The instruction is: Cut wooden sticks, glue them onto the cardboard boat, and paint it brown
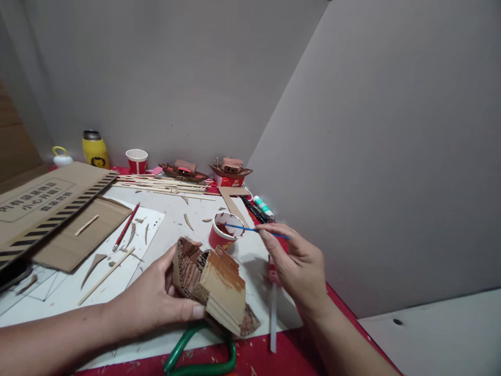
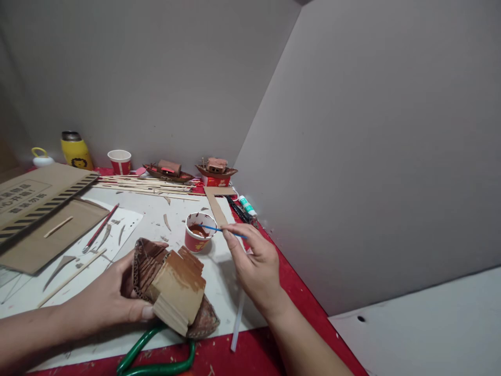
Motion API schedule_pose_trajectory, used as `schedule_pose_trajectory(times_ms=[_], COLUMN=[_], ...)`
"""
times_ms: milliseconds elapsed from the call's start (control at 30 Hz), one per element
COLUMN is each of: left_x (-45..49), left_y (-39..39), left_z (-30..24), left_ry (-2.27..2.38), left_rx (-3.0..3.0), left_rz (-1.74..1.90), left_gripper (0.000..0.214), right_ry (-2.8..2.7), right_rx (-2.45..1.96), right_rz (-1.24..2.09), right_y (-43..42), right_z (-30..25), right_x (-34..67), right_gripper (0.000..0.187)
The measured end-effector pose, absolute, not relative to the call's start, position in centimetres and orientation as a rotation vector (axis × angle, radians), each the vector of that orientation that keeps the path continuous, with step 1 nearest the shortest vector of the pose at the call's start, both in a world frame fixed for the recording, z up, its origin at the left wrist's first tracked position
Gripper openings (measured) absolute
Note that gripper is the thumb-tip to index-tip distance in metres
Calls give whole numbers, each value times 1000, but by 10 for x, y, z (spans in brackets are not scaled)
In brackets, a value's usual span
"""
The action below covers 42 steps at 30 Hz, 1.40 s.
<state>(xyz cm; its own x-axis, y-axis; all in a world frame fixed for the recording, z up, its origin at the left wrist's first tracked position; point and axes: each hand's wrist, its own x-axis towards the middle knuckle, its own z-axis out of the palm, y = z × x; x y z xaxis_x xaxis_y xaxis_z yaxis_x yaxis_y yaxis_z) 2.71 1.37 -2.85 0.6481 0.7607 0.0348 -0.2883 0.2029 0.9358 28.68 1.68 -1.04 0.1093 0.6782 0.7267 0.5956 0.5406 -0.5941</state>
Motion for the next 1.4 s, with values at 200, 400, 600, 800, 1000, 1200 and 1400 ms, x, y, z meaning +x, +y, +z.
schedule_pose_trajectory(times_ms=[200, 400, 600, 800, 1000, 1200, 1400], left_x=[26, 25, 24, 25, 23, 23, 26], left_y=[14, 20, 22, 20, 24, 22, 20], left_z=[-30, -32, -34, -32, -39, -41, -37], left_ry=[510, 516, 607, 620, 570, 527, 489], left_rx=[1133, 1111, 1051, 1002, 1098, 1111, 1076], left_rz=[787, 821, 844, 835, 862, 875, 887], left_gripper=[61, 70, 71, 71, 72, 70, 71], right_ry=[-1477, -1386, -1350, -1083, -911, -1004, -1034], right_rx=[-1140, -1201, -1306, -1190, -919, -937, -964], right_rz=[-16, 17, 54, 127, 512, 783, 733], right_y=[12, 12, 11, 14, 11, -1, -1], right_z=[-11, -11, -3, -1, 7, 4, -2], right_x=[291, 292, 286, 291, 292, 275, 274], right_gripper=[8, 11, 21, 23, 25, 23, 23])
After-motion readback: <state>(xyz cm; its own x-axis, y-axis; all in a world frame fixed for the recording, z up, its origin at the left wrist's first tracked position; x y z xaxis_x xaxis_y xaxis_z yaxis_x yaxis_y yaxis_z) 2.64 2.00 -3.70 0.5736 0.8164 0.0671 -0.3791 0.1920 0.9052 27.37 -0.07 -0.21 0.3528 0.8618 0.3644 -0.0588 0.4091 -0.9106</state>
